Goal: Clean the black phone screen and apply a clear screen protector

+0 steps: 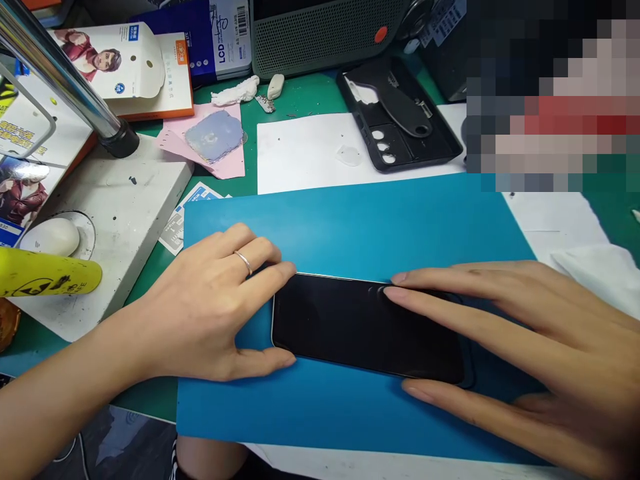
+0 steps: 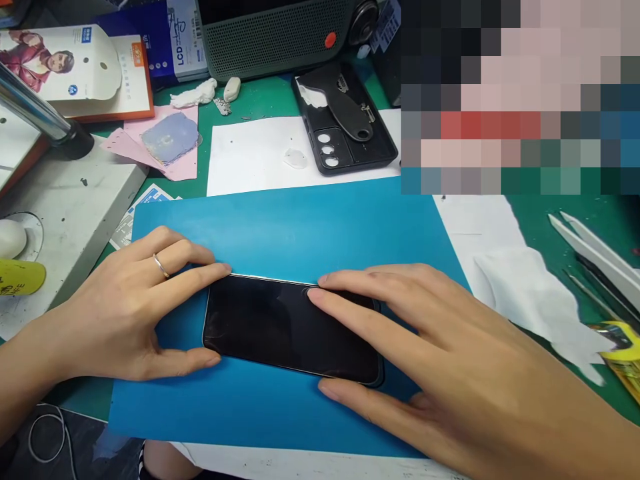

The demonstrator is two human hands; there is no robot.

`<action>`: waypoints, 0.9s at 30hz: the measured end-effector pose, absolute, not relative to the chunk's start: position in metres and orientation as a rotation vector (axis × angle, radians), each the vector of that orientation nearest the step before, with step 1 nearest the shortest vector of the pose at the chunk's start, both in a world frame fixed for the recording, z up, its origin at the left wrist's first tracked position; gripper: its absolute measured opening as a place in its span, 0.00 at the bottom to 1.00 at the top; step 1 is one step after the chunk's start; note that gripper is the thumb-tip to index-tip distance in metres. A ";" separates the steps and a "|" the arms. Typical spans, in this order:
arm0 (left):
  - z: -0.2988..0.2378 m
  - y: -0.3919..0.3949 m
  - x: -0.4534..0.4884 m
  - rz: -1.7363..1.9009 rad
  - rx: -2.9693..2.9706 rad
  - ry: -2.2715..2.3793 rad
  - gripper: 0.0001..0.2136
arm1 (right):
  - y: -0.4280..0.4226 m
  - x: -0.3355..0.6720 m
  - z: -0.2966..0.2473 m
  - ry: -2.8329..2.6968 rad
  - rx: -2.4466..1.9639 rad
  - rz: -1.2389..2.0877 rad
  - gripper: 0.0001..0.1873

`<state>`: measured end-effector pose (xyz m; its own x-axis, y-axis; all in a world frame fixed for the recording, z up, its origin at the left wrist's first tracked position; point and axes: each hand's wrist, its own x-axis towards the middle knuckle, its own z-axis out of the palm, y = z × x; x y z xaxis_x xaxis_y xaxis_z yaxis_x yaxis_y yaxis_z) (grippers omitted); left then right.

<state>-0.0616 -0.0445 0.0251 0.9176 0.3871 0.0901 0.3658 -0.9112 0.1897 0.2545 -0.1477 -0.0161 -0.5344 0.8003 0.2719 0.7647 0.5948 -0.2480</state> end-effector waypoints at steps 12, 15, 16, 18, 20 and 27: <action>0.027 -0.044 -0.061 0.189 2.903 0.572 0.27 | -0.151 0.257 -0.017 -2.473 -1.276 0.121 0.42; 0.026 -0.045 -0.061 0.177 2.902 0.569 0.28 | -0.150 0.256 -0.017 -2.486 -1.295 0.142 0.43; 0.026 -0.045 -0.061 0.173 2.903 0.570 0.28 | -0.150 0.256 -0.017 -2.487 -1.300 0.141 0.43; 0.026 -0.045 -0.062 0.171 2.908 0.571 0.28 | -0.150 0.255 -0.016 -2.493 -1.295 0.139 0.43; 0.026 -0.045 -0.062 0.176 2.912 0.572 0.28 | -0.150 0.255 -0.015 -2.490 -1.287 0.138 0.42; 0.027 -0.045 -0.061 0.179 2.905 0.578 0.28 | -0.151 0.255 -0.016 -2.469 -1.309 0.177 0.40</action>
